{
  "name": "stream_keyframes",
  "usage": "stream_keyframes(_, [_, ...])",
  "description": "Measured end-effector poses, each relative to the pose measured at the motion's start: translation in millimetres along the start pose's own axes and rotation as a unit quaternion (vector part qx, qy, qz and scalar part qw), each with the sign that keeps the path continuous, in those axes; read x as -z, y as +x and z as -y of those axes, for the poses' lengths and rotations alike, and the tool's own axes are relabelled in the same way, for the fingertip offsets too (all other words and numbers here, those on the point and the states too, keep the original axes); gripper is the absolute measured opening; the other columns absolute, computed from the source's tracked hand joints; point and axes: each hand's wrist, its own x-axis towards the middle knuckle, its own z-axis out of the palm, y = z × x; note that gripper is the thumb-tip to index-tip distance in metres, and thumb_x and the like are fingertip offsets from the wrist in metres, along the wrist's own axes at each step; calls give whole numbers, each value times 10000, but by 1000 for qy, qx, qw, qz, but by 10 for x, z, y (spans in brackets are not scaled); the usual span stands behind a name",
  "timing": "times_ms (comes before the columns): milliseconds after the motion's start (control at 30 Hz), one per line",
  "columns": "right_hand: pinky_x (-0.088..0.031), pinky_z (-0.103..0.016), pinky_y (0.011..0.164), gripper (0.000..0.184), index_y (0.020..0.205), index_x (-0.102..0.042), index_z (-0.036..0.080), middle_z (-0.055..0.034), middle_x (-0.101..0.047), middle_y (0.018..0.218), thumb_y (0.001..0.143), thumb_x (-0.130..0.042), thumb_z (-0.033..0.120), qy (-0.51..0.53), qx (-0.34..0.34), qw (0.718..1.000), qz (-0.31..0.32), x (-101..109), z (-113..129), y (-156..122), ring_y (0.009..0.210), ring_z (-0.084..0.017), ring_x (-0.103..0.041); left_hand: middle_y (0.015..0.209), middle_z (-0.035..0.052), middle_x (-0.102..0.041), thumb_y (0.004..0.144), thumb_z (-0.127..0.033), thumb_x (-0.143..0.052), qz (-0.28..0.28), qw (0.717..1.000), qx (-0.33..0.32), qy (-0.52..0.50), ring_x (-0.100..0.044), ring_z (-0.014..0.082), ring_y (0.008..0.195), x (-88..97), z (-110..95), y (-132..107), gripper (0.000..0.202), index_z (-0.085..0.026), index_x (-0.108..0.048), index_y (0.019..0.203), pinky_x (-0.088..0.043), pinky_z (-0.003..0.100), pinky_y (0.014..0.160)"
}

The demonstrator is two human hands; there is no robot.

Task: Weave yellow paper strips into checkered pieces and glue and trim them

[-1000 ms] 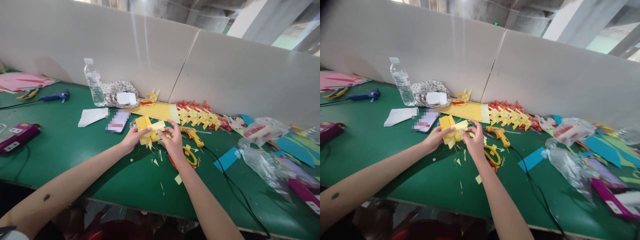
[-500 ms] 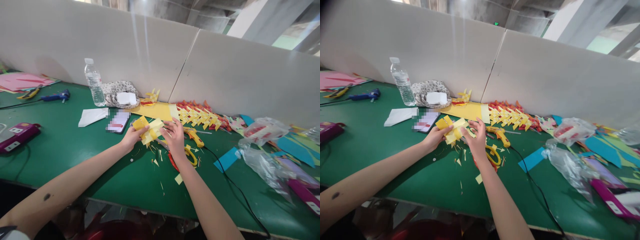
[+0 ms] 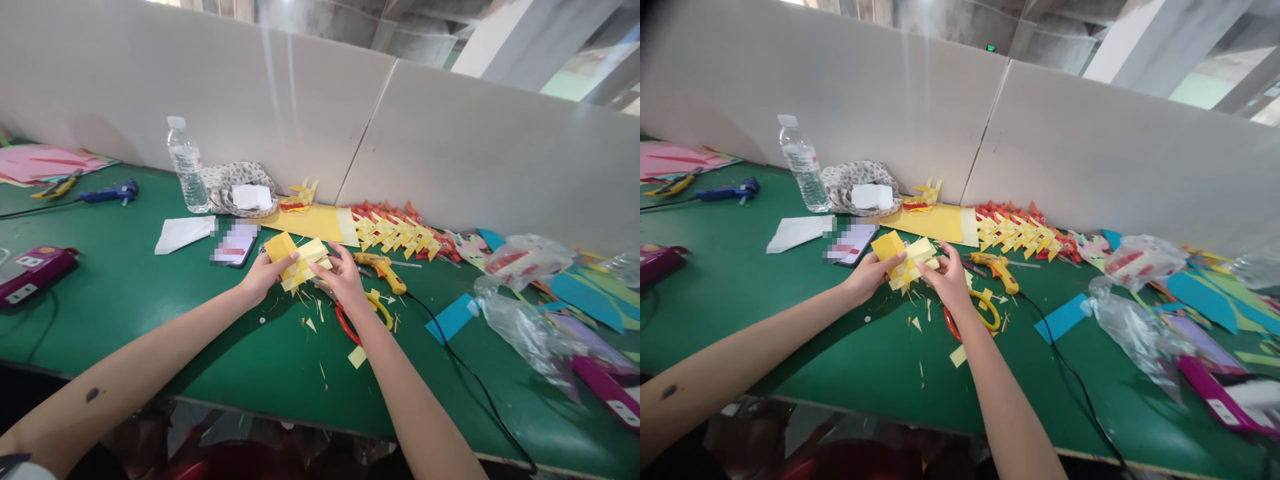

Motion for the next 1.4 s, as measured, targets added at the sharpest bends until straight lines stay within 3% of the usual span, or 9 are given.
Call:
stream_keyframes(100, [-529, -408, 744, 732, 1188, -399, 221, -32, -673, 856, 561, -756, 348, 22, 4, 1000, 17, 33, 40, -4, 770, -213, -651, 952, 90, -686, 633, -362, -742, 6, 1000, -13, 11, -643, 182, 773, 1, -12, 0, 403, -138, -636, 952, -507, 280, 671])
stream_keyframes(300, [-509, -364, 730, 578, 1108, -486, 204, 6, -647, 719, 606, -738, 342, -23, 58, 997, -52, 127, 68, 18, 669, -161, -620, 893, 83, -685, 631, -390, -734, 5, 999, -32, 34, -631, 177, 723, 10, -40, 1, 385, -118, -628, 882, -505, 290, 645])
stream_keyframes(500, [-513, -383, 771, 616, 1113, -476, 198, 0, -658, 745, 588, -751, 367, -7, 45, 997, -63, 108, 74, 18, 722, -172, -637, 897, 85, -688, 647, -383, -726, 3, 999, -28, 23, -636, 179, 729, 15, -38, 9, 373, -125, -621, 896, -514, 291, 642])
stream_keyframes(600, [-518, -404, 779, 727, 1162, -440, 205, -24, -683, 810, 535, -784, 337, 9, 9, 1000, -18, 81, 87, 0, 781, -203, -653, 927, 93, -686, 656, -361, -725, -9, 1000, -18, 5, -642, 186, 759, 6, -49, -1, 371, -129, -618, 925, -521, 294, 658])
stream_keyframes(700, [-519, -419, 782, 716, 1181, -429, 216, -28, -694, 832, 561, -770, 322, 14, 15, 1000, 10, 70, 92, -11, 790, -211, -660, 961, 102, -681, 648, -331, -738, -15, 1000, -2, -8, -645, 194, 796, -1, -51, -5, 382, -129, -621, 951, -524, 291, 677])
stream_keyframes(800, [-521, -421, 779, 672, 1177, -436, 212, -9, -687, 758, 594, -747, 335, 0, 33, 999, -12, 69, 88, -10, 753, -204, -660, 996, 105, -675, 654, -326, -734, -13, 1000, -1, -14, -646, 198, 817, 2, -37, 4, 373, -138, -626, 958, -523, 288, 676])
stream_keyframes(967, [-544, -400, 743, 730, 1196, -402, 230, -47, -692, 909, 568, -761, 325, 28, 10, 999, 12, 42, 46, -12, 831, -229, -662, 994, 100, -678, 653, -357, -731, 0, 1000, 8, 20, -647, 195, 811, -2, -30, -6, 366, -146, -635, 936, -516, 282, 677])
stream_keyframes(1100, [-559, -394, 661, 671, 1182, -419, 255, -35, -687, 894, 598, -739, 332, 5, 32, 999, 11, 39, -1, -16, 758, -230, -669, 998, 87, -675, 670, -396, -708, 18, 999, 15, 47, -640, 196, 838, -18, -30, -37, 376, -162, -632, 954, -513, 293, 695])
stream_keyframes(1400, [-548, -382, 668, 633, 1152, -439, 242, -25, -690, 844, 598, -728, 341, -11, 44, 999, -24, 55, -11, -12, 728, -219, -667, 915, 76, -690, 652, -417, -711, 22, 995, -19, 94, -637, 187, 789, 16, 11, -5, 364, -158, -657, 901, -483, 275, 652])
